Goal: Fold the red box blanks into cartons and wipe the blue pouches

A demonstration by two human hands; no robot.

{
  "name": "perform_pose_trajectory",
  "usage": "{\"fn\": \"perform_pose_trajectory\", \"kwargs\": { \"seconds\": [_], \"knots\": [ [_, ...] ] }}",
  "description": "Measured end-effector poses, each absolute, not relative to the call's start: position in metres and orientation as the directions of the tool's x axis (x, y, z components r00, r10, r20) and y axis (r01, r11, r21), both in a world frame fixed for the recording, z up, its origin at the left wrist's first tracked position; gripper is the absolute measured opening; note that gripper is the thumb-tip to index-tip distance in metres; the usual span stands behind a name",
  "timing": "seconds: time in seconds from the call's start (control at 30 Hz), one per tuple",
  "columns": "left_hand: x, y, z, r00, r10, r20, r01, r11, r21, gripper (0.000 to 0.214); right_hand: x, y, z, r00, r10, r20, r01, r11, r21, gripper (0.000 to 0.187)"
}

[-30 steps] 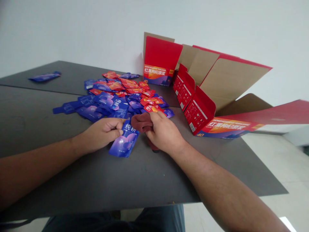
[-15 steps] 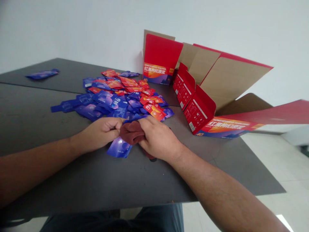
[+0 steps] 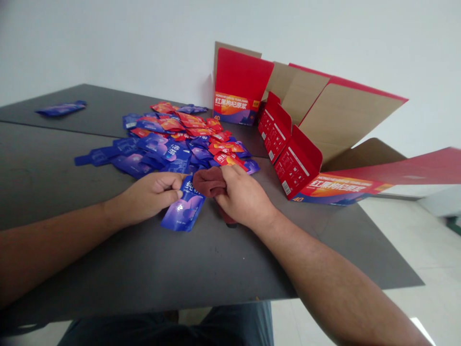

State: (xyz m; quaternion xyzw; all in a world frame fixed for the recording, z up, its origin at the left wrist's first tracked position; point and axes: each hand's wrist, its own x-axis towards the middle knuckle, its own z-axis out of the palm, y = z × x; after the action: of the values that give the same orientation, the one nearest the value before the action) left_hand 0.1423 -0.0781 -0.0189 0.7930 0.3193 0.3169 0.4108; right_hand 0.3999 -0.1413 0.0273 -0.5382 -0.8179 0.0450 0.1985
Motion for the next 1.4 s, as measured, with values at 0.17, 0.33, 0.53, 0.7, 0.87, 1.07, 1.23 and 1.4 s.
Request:
{"fn": "perform_pose_trajectory", "kwargs": {
  "seconds": [0.17,0.33,0.53,0.7,0.87,1.07,1.23,1.4],
  "knots": [
    [0.1427,-0.0799,-0.0164,0.618,0.754,0.222,0.264,-0.465,0.845,0.022,0.3981,-0.1438,0.0274,-0.42,0.877,0.235,0.833,0.475,-0.283,0.018],
    [0.1425,-0.0789,-0.0185,0.599,0.767,0.23,0.255,-0.455,0.853,0.021,0.3977,-0.1429,0.0286,-0.353,0.898,0.262,0.863,0.421,-0.279,0.02],
    [0.1426,-0.0788,-0.0176,0.611,0.759,0.226,0.259,-0.461,0.849,0.022,0.3968,-0.1436,0.029,-0.387,0.887,0.252,0.843,0.451,-0.292,0.021],
    [0.1423,-0.0803,-0.0171,0.623,0.746,0.234,0.243,-0.469,0.849,0.02,0.397,-0.1437,0.0281,-0.396,0.88,0.261,0.845,0.46,-0.271,0.02],
    [0.1424,-0.0801,-0.0174,0.611,0.758,0.23,0.258,-0.465,0.847,0.022,0.3983,-0.1418,0.0268,-0.363,0.895,0.26,0.862,0.428,-0.271,0.02],
    [0.1415,-0.0777,-0.0206,0.636,0.736,0.231,0.246,-0.477,0.844,0.022,0.3954,-0.1447,0.0287,-0.434,0.873,0.224,0.83,0.484,-0.278,0.021],
    [0.1423,-0.0778,-0.0191,0.607,0.76,0.232,0.232,-0.449,0.863,0.022,0.3966,-0.1427,0.0289,-0.348,0.904,0.249,0.867,0.411,-0.282,0.023],
    [0.1432,-0.0809,-0.0153,0.635,0.74,0.223,0.231,-0.458,0.859,0.024,0.3974,-0.1437,0.0271,-0.454,0.86,0.234,0.819,0.506,-0.271,0.019]
  ]
}}
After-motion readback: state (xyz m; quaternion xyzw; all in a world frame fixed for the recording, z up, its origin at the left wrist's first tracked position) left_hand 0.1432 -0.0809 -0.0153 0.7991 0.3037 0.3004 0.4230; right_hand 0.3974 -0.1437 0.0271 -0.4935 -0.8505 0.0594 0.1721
